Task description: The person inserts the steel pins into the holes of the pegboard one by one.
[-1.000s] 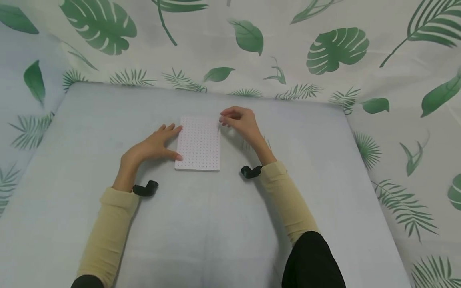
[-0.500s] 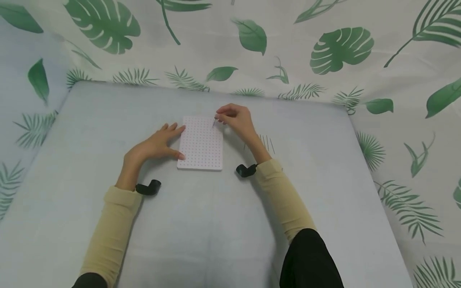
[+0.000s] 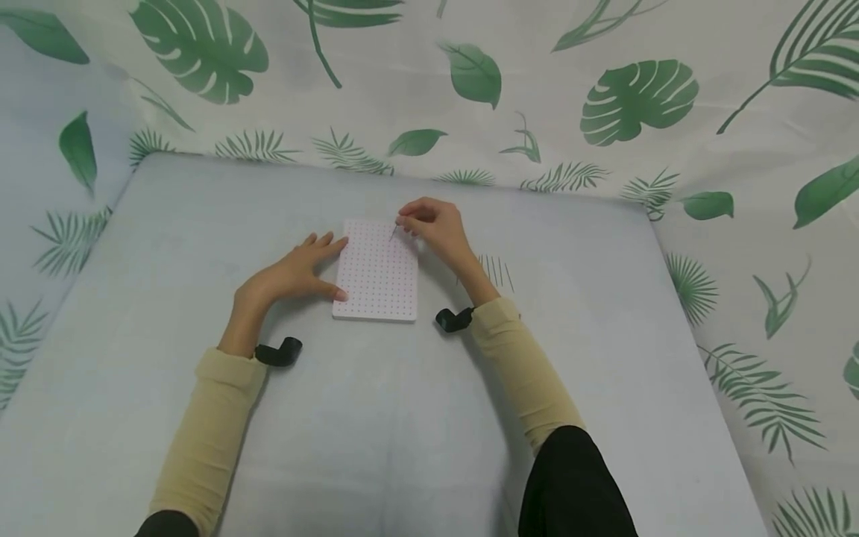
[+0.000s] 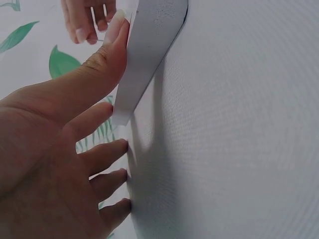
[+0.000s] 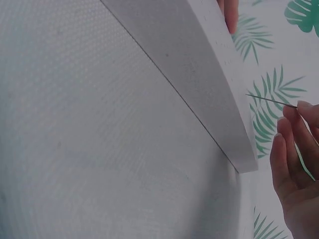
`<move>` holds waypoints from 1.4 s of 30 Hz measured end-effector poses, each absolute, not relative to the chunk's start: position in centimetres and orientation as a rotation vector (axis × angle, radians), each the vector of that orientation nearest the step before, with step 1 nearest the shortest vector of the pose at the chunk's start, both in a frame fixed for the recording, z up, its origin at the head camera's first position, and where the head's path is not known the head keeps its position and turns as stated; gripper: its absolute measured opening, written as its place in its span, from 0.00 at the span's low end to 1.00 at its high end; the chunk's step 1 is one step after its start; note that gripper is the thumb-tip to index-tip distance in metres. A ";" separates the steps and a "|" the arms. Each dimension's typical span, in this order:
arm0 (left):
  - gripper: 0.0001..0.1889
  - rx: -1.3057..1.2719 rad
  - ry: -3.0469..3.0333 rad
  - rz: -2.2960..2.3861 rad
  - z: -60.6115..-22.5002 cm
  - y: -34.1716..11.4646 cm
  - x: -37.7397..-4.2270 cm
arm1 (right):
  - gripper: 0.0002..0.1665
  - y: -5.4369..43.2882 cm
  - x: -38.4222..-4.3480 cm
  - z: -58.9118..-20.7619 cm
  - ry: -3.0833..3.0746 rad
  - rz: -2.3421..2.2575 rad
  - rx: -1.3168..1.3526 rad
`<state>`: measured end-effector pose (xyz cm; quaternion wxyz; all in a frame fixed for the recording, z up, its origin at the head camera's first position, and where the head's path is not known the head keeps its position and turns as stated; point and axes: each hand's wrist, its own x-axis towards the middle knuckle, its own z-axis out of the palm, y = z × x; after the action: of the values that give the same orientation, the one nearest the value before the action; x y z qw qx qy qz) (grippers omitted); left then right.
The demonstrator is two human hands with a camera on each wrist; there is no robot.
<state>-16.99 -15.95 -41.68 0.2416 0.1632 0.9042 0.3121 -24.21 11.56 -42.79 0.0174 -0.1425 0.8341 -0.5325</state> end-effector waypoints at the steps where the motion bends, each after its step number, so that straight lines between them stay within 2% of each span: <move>1: 0.53 0.446 2.473 0.851 -41.7 -16.0 -17.0 | 0.08 11.5 -24.2 -42.8 2.602 -1.640 -0.449; 26: 0.53 0.449 2.464 0.848 -42.1 -16.1 -17.1 | 0.09 11.0 -23.9 -43.3 2.605 -1.525 -0.528; 42: 0.53 0.442 2.464 0.846 -41.8 -15.9 -17.0 | 0.13 11.7 -23.1 -43.1 2.629 -1.460 -0.531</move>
<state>-17.04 -15.95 -41.83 0.2471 0.1621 0.9035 0.3103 -23.14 11.73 -43.09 0.0440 -0.1738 0.8600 -0.4777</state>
